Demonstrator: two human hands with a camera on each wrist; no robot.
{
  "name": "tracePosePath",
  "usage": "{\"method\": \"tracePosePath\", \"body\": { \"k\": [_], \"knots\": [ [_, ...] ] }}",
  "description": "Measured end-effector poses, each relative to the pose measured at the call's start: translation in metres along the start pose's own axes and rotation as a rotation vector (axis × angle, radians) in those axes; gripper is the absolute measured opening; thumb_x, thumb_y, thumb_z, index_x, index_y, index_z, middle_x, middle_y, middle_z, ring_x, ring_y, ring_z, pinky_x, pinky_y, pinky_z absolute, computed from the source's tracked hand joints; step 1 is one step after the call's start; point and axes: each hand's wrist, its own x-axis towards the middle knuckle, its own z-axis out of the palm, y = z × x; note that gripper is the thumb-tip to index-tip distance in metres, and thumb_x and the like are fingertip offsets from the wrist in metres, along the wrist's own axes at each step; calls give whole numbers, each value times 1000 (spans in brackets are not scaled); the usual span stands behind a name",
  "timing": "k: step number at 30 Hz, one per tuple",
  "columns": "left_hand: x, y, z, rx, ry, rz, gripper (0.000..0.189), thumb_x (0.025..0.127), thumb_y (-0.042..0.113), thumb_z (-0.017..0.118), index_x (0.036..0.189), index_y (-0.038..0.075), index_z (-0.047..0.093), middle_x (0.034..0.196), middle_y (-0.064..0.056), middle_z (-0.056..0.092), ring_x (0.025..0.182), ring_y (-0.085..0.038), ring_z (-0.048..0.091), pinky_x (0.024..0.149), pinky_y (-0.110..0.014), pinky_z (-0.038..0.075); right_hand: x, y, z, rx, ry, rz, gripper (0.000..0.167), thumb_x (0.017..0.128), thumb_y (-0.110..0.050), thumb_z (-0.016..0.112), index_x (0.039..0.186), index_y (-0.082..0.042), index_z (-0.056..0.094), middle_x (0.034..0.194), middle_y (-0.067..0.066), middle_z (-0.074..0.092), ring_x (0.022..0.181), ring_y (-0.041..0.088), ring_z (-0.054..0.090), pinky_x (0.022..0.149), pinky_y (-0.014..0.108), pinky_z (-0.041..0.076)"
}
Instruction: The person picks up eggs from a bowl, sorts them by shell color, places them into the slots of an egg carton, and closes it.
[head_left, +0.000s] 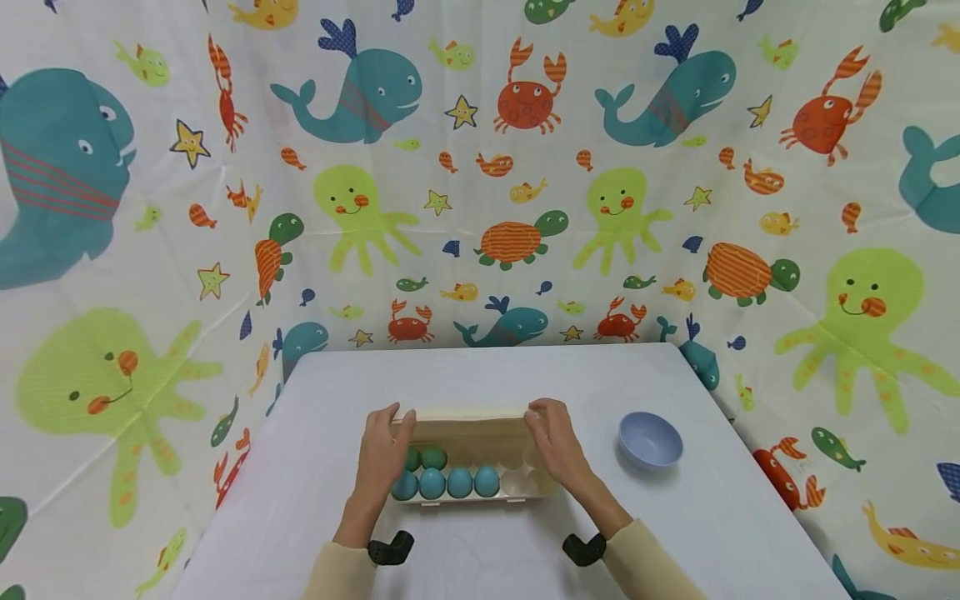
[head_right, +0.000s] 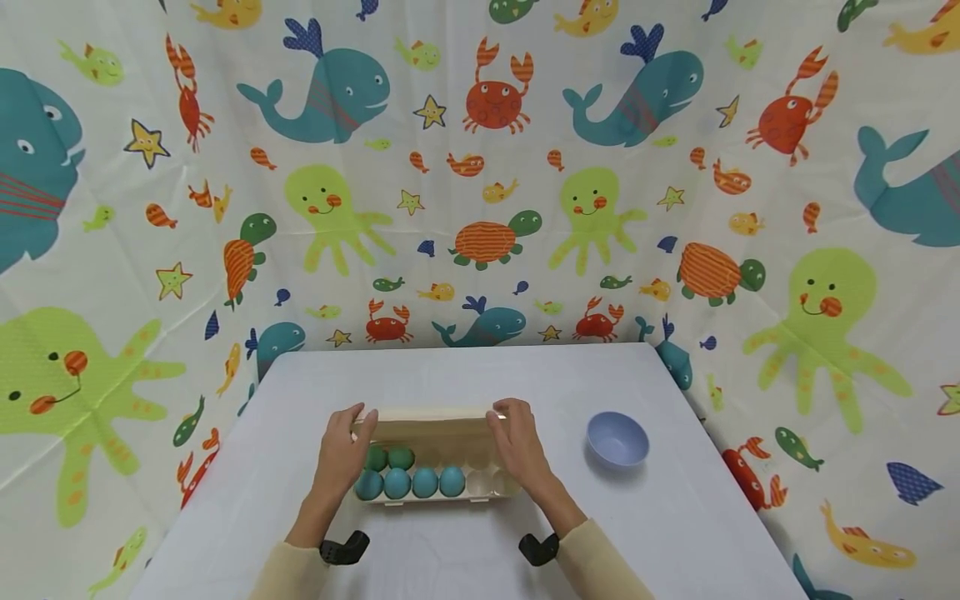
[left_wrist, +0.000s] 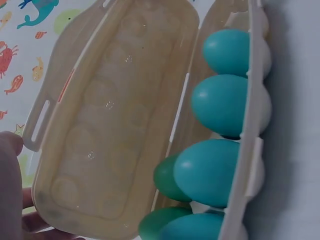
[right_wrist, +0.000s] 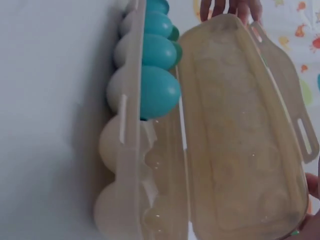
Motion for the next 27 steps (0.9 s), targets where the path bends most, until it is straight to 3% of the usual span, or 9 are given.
{"method": "tracePosePath", "body": {
  "k": [5, 13, 19, 23, 27],
  "knots": [
    [-23, -3, 1, 50, -6, 30, 60, 102, 48, 50, 134, -2, 57, 139, -24, 55, 133, -42, 51, 111, -57, 44, -24, 1, -1, -78, -35, -20, 38, 105, -33, 50, 128, -4, 58, 136, 20, 54, 128, 37, 49, 103, 56, 48],
    [-59, -11, 10, 323, -85, 141, 63, 100, 46, 56, 135, -7, 56, 147, -29, 48, 143, -47, 38, 116, -62, 36, -53, 3, -1, -264, -185, -42, 46, 101, -38, 57, 133, -4, 59, 148, 25, 46, 144, 48, 33, 115, 62, 37],
    [-69, -18, 16, 467, -132, 261, 67, 98, 46, 59, 139, -7, 53, 150, -29, 45, 145, -48, 34, 112, -67, 37, -62, 5, 2, -418, -283, -51, 61, 99, -44, 59, 143, -2, 53, 156, 26, 38, 148, 51, 24, 118, 61, 34],
    [-74, -24, 20, 503, -216, 248, 74, 95, 53, 59, 143, -3, 50, 155, -25, 41, 148, -45, 30, 114, -67, 36, -67, 8, 6, -521, -307, -112, 66, 96, -44, 62, 144, 0, 51, 155, 30, 37, 146, 54, 26, 117, 59, 37],
    [-78, -25, 22, 507, -250, 242, 79, 92, 53, 63, 144, -4, 48, 156, -25, 39, 148, -44, 29, 114, -66, 36, -71, 13, 9, -613, -301, -159, 72, 91, -44, 67, 143, 2, 51, 154, 31, 39, 144, 53, 30, 115, 56, 39]
  ]
}}
